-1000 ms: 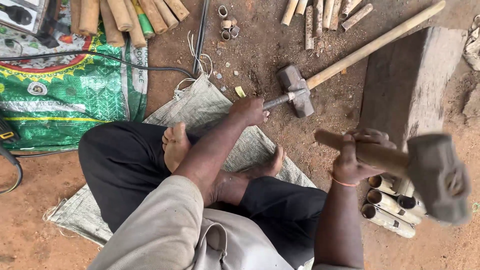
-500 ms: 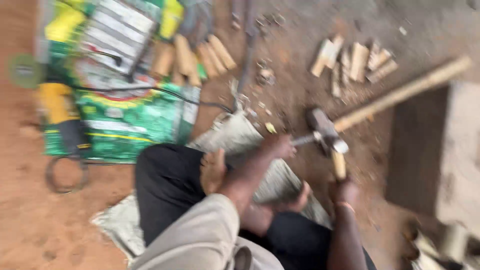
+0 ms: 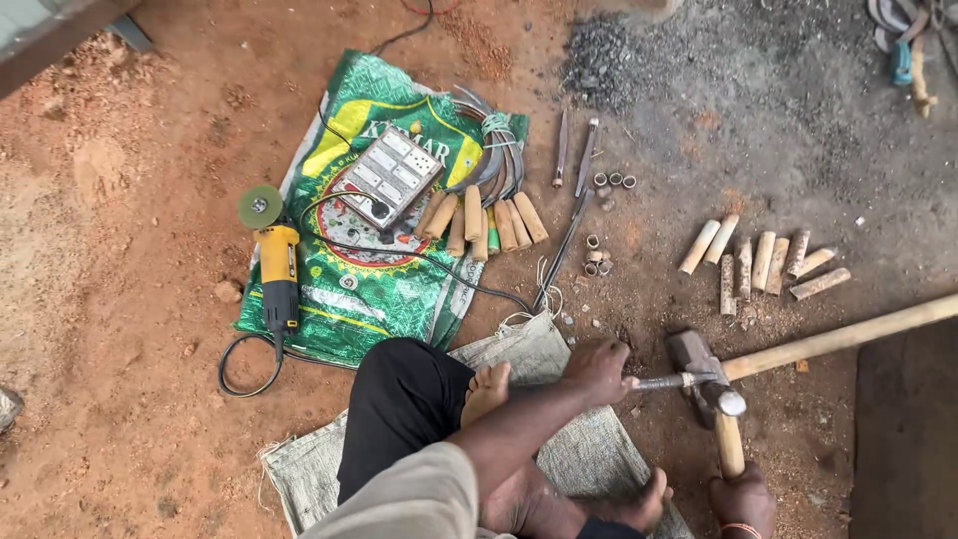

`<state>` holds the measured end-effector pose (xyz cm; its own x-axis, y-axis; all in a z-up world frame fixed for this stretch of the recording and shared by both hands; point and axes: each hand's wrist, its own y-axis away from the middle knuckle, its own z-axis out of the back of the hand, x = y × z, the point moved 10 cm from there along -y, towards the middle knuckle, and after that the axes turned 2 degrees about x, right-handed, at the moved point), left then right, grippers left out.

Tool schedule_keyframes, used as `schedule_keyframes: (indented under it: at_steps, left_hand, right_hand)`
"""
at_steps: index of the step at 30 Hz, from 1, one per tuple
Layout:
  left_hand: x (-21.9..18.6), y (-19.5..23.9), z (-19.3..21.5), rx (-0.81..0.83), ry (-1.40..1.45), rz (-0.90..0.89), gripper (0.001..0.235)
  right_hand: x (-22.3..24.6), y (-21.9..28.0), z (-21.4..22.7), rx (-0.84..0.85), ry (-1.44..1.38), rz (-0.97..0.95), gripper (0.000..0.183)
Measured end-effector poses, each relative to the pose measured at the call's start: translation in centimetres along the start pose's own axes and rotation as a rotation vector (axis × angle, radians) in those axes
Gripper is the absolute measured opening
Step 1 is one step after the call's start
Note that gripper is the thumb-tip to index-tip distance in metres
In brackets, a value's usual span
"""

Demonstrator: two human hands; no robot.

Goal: The person is using a hammer to strike a metal rod to shape it or prepare it for manufacturing.

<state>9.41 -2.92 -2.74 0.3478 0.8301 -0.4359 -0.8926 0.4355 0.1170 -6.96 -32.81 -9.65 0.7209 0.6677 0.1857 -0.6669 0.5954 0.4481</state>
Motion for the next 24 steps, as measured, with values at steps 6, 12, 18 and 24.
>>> schedule_keyframes:
  at_steps: [6,12,18,24]
  left_hand:
    - [1.4,8.6,8.1,0.542,-0.298,0.155,0.013]
    - [-1.7,18.8,-4.8,0.893,-0.39,-0.142,0.019]
    - [-6.7,16.4,-7.9,0.675,0.379,-0.384,0.073]
    - [-2.8,15.3,-7.4,0.763,0.018,-0.203,0.061]
  right_hand:
    - [-1.0,-2.7,-2.0,0.058,0.054,-0.008,0.051]
    - [-3.5,-7.8,-6.0,0.013,0.127,0.047,0.058]
    - [-0.8,-4.3,-3.1,-0.013,0.04,0.09,0.057]
    - [-1.0,-2.1,-1.4,-0.045,0.002,0.108,0.051]
